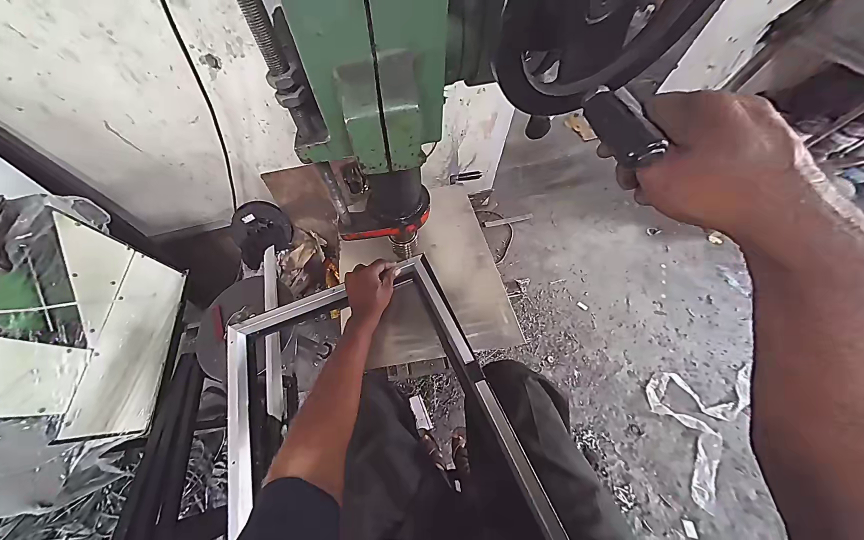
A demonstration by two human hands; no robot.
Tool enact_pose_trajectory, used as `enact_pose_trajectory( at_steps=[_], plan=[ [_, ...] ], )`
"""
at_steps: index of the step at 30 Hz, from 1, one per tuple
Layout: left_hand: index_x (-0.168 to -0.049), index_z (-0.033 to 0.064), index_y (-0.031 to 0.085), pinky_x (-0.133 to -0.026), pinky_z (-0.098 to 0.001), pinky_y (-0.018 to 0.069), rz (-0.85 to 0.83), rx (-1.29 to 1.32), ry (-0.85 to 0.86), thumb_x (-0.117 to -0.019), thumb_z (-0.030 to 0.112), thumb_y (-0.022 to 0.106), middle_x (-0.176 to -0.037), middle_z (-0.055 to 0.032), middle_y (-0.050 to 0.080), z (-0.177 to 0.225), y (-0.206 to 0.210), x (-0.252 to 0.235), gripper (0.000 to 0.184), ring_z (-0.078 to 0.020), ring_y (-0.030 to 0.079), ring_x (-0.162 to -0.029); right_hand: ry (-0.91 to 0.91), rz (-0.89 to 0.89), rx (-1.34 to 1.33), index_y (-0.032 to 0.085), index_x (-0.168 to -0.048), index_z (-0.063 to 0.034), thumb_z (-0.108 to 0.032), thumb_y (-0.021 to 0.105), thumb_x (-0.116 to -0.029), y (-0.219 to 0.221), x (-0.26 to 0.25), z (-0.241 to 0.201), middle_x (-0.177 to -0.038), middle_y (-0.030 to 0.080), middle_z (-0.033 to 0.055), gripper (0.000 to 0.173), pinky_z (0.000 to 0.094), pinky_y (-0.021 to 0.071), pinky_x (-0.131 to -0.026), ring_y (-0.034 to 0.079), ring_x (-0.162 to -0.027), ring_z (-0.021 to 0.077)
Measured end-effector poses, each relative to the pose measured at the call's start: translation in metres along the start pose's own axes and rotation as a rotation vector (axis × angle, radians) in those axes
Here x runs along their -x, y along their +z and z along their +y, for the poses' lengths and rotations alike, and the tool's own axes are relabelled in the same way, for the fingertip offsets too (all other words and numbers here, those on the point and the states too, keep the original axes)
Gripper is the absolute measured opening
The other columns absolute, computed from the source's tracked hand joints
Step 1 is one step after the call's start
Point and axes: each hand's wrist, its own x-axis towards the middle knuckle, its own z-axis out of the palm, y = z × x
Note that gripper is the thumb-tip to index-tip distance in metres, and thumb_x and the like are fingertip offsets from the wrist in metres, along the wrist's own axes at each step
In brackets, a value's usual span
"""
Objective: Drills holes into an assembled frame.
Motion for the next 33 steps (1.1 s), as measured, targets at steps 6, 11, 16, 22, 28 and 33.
enact_pose_trajectory(
  at_steps=[6,11,16,22,28,33],
  plan=[
    [-0.112,0.0291,0.080,-0.094,-0.0537,0.0510,0.070,-0.049,0.067,-0.0957,0.047,0.069,-0.103,0.0026,0.079,-0.003,0.009,0.000,0.026,-0.0243,0.072,-0.098,0.022,0.089,-0.034,0.055,-0.087,-0.0042,-0.042,0.042,-0.1071,0.013,0.001,0.000,-0.078,0.056,0.0217,0.044,0.0635,0.0395,-0.060,0.060,-0.079,0.0448],
    [-0.110,0.0313,0.080,-0.091,-0.0526,0.0506,0.112,-0.070,0.092,-0.0975,0.045,0.068,-0.105,0.0043,0.079,-0.005,0.012,0.001,0.023,-0.0237,0.071,-0.098,0.015,0.126,-0.072,0.057,-0.091,-0.0049,-0.043,0.044,-0.1067,0.018,0.002,0.004,-0.080,0.058,0.0202,0.043,0.0637,0.0404,-0.061,0.061,-0.080,0.0429],
    [-0.107,0.0283,0.081,-0.089,-0.0531,0.0510,0.136,-0.071,0.100,-0.0976,0.042,0.068,-0.102,0.0030,0.079,-0.004,0.015,0.001,0.021,-0.0245,0.071,-0.096,0.009,0.143,-0.076,0.055,-0.089,-0.0033,-0.038,0.046,-0.1063,0.020,0.003,0.004,-0.080,0.057,0.0210,0.040,0.0628,0.0396,-0.062,0.060,-0.079,0.0425],
    [-0.107,0.0279,0.080,-0.090,-0.0547,0.0500,0.138,-0.059,0.073,-0.0974,0.041,0.068,-0.099,0.0015,0.079,-0.001,0.015,0.003,0.021,-0.0261,0.071,-0.094,0.033,0.174,-0.089,0.060,-0.096,-0.0028,-0.034,0.048,-0.1047,0.027,0.004,0.004,-0.086,0.062,0.0240,0.034,0.0658,0.0411,-0.064,0.063,-0.083,0.0450],
    [-0.106,0.0265,0.080,-0.089,-0.0556,0.0505,0.134,-0.070,0.063,-0.0974,0.043,0.067,-0.097,-0.0005,0.078,-0.001,0.016,0.002,0.023,-0.0272,0.071,-0.093,0.031,0.181,-0.077,0.059,-0.095,-0.0015,-0.036,0.047,-0.1062,0.029,0.002,0.006,-0.086,0.061,0.0252,0.038,0.0671,0.0412,-0.064,0.062,-0.083,0.0464],
    [-0.107,0.0261,0.080,-0.090,-0.0545,0.0493,0.122,-0.076,0.047,-0.0979,0.042,0.067,-0.097,-0.0005,0.078,0.000,0.016,0.002,0.023,-0.0263,0.071,-0.094,0.007,0.203,-0.083,0.059,-0.095,-0.0031,-0.038,0.047,-0.1054,0.034,-0.001,0.012,-0.084,0.062,0.0228,0.038,0.0663,0.0417,-0.064,0.063,-0.080,0.0446]
  ],
)
